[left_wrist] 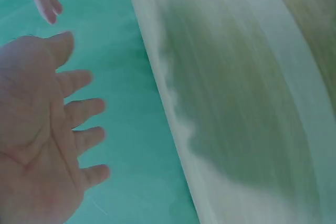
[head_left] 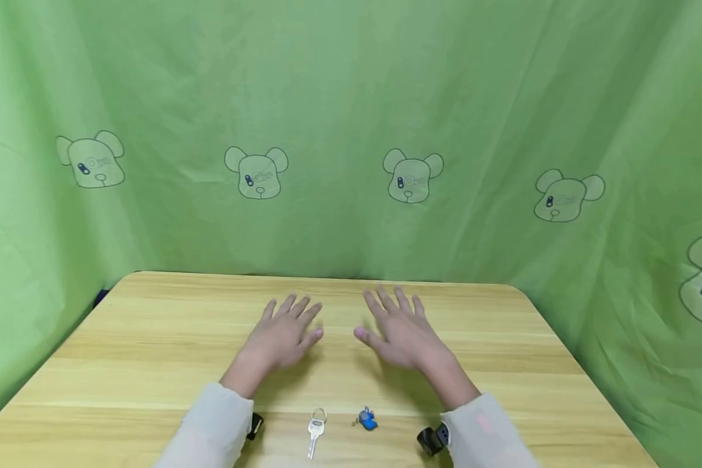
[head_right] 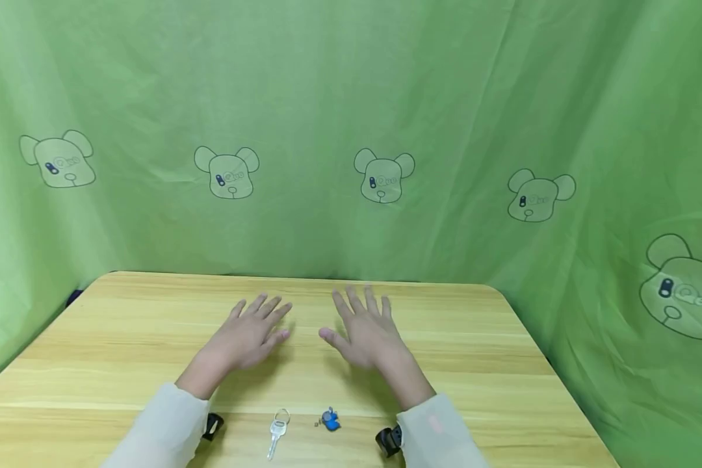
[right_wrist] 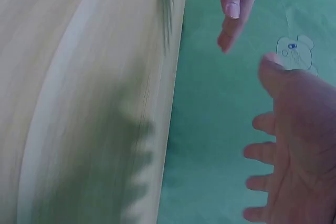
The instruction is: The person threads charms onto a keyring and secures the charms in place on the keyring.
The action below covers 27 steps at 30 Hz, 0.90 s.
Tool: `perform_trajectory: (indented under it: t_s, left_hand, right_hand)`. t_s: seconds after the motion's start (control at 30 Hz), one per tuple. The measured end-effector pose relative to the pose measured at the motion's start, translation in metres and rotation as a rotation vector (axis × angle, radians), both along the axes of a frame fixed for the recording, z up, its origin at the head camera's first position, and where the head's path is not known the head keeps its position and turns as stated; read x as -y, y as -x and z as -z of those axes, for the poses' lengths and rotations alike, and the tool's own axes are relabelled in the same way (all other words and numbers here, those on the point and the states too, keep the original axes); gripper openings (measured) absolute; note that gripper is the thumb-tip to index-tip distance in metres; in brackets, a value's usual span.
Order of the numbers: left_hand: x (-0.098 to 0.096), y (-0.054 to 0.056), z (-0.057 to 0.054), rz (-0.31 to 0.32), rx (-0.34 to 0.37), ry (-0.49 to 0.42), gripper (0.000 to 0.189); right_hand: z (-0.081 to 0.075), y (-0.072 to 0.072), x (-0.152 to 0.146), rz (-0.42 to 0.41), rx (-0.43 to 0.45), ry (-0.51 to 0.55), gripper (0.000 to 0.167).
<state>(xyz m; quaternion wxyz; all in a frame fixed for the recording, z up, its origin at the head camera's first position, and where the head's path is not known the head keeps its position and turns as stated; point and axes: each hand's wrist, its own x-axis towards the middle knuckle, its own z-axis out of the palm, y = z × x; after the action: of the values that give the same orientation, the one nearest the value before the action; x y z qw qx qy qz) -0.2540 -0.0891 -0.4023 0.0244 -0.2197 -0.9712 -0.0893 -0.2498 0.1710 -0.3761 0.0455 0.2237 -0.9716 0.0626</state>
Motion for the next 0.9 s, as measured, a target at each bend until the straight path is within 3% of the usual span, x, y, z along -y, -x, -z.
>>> perform_trajectory:
  t_s: [0.2, 0.53, 0.7, 0.9]
  left_hand:
    - [0.002, -0.013, -0.003, 0.092, 0.107, -0.012, 0.046]
    - [-0.002, -0.038, -0.003, 0.325, 0.135, -0.011, 0.023]
    - [0.001, -0.044, 0.001, 0.382, 0.206, -0.063, 0.012]
    - [0.006, -0.049, 0.008, 0.416, 0.301, -0.146, 0.013]
  right_hand:
    - [0.000, -0.012, 0.000, -0.105, 0.065, -0.041, 0.079]
    - [0.010, -0.041, 0.009, -0.302, 0.092, -0.188, 0.067]
    - [0.015, -0.052, 0.008, -0.436, 0.053, -0.241, 0.061]
    - [0.025, -0.058, 0.003, -0.608, -0.039, -0.228, 0.041]
